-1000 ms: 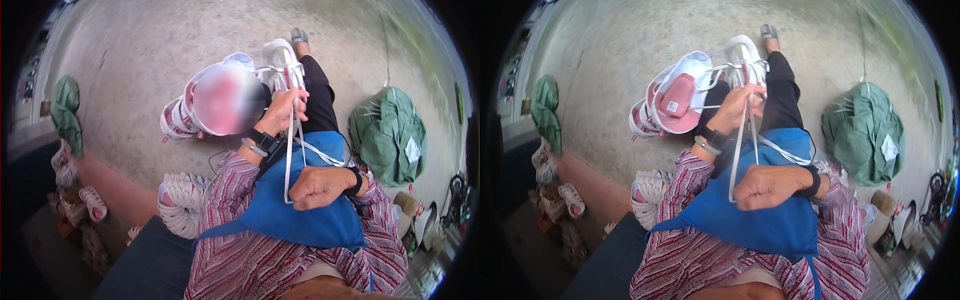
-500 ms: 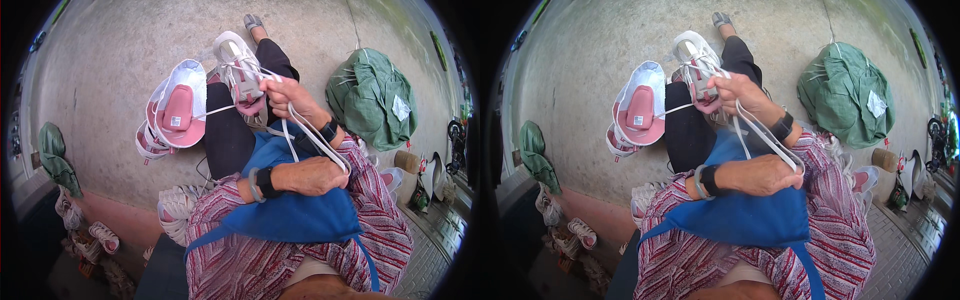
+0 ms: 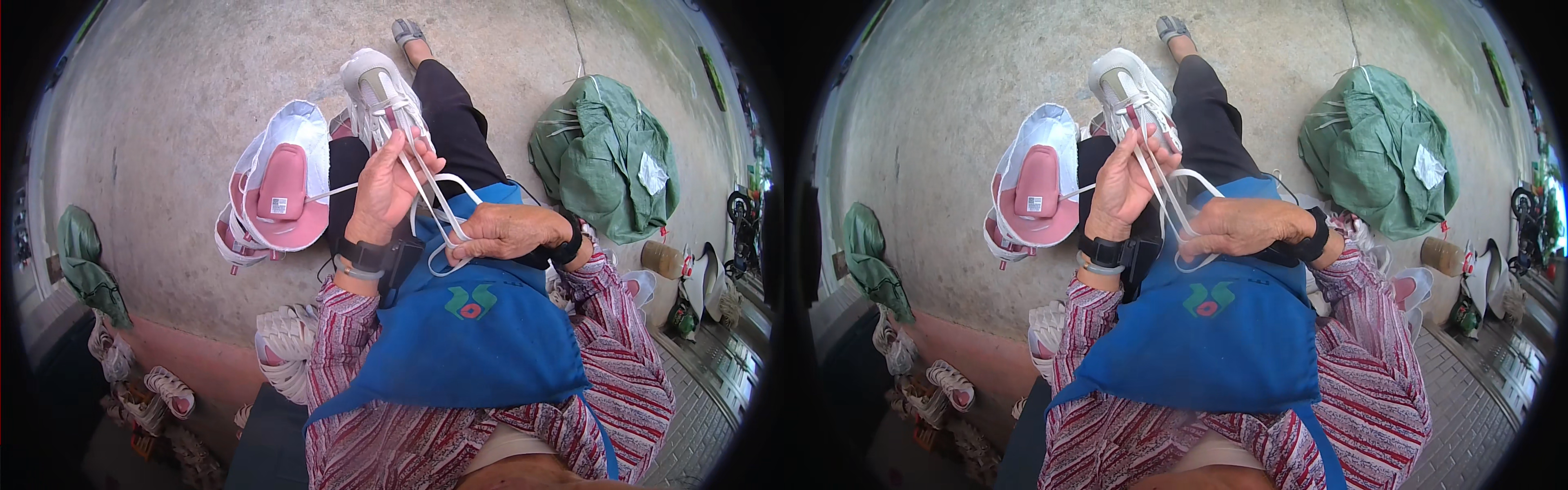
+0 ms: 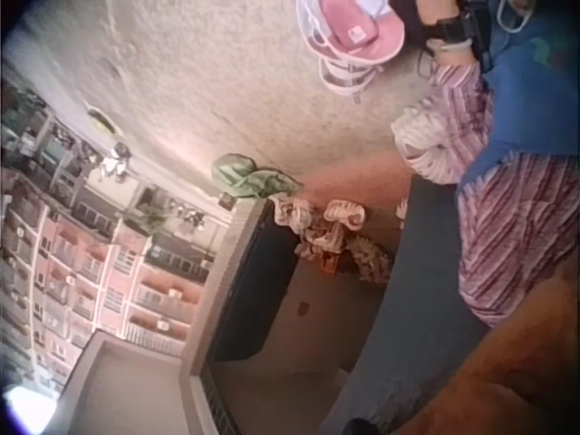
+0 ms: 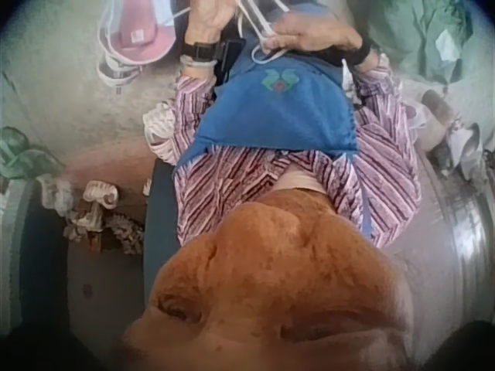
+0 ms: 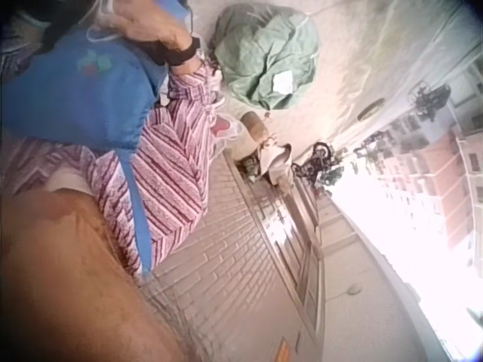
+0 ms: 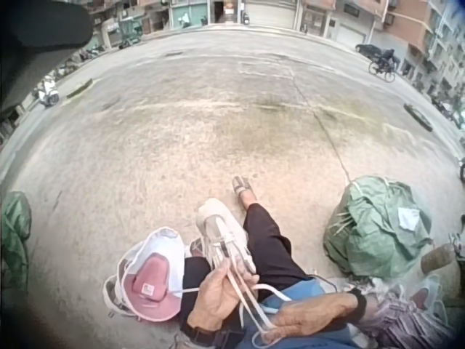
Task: The recorder is lacing a pair of white and pink athletic shoes while sitting in a manufacturing or finishing area.
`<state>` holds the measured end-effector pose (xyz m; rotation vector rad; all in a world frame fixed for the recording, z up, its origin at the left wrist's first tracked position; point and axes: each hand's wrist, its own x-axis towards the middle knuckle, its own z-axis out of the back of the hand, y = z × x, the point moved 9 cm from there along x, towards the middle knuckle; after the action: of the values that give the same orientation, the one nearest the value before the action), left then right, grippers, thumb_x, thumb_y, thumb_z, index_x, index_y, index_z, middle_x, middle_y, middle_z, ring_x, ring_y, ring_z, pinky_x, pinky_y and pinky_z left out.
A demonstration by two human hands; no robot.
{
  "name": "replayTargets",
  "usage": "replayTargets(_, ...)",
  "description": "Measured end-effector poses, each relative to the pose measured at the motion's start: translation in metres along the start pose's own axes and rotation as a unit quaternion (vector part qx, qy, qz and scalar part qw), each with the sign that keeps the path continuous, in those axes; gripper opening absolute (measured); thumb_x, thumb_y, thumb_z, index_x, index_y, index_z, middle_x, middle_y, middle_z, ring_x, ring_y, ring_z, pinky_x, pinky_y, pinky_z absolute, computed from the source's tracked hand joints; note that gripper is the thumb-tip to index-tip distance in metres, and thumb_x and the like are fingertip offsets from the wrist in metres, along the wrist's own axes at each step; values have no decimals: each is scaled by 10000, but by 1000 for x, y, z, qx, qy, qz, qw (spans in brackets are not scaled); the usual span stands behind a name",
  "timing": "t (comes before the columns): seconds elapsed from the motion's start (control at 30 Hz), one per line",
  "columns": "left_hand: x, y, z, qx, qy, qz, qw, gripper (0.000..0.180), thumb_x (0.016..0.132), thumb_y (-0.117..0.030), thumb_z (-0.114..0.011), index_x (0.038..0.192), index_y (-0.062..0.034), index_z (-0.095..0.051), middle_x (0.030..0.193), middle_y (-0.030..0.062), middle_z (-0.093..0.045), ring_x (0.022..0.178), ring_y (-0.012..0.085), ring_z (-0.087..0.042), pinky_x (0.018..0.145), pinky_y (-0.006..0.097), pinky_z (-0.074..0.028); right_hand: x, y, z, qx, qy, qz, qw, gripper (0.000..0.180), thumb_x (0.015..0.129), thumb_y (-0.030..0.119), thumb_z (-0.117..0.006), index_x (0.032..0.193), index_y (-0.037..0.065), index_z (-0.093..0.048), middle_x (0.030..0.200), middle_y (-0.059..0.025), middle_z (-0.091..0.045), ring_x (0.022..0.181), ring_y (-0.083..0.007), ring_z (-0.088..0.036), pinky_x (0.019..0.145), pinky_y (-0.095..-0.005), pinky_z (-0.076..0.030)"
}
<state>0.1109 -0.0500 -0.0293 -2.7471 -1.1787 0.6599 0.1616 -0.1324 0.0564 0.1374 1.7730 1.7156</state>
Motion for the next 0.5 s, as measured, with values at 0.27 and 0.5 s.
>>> replayTargets(0.27,-24,-3,23,156,-101,-53,981,252,944,-261,-523,946,-11,-553,577,-40,-427,442,44,-409,475,232,-442,-20,-32,93,-24,-350,-70,934,206,889,201,-557,948,13,-619,729,-104,-624,628,-165,-552,615,-293,-447)
replayTargets(0.5,-47,-32,15,363,-202,-201,887,403,927,-195,-551,1210,37,-380,593,-17,-441,414,21,-378,331,170,-339,28,-3,124,-301,-549,76,776,203,834,134,-582,1025,73,-615,818,-101,-591,669,-291,-612,600,-365,-491)
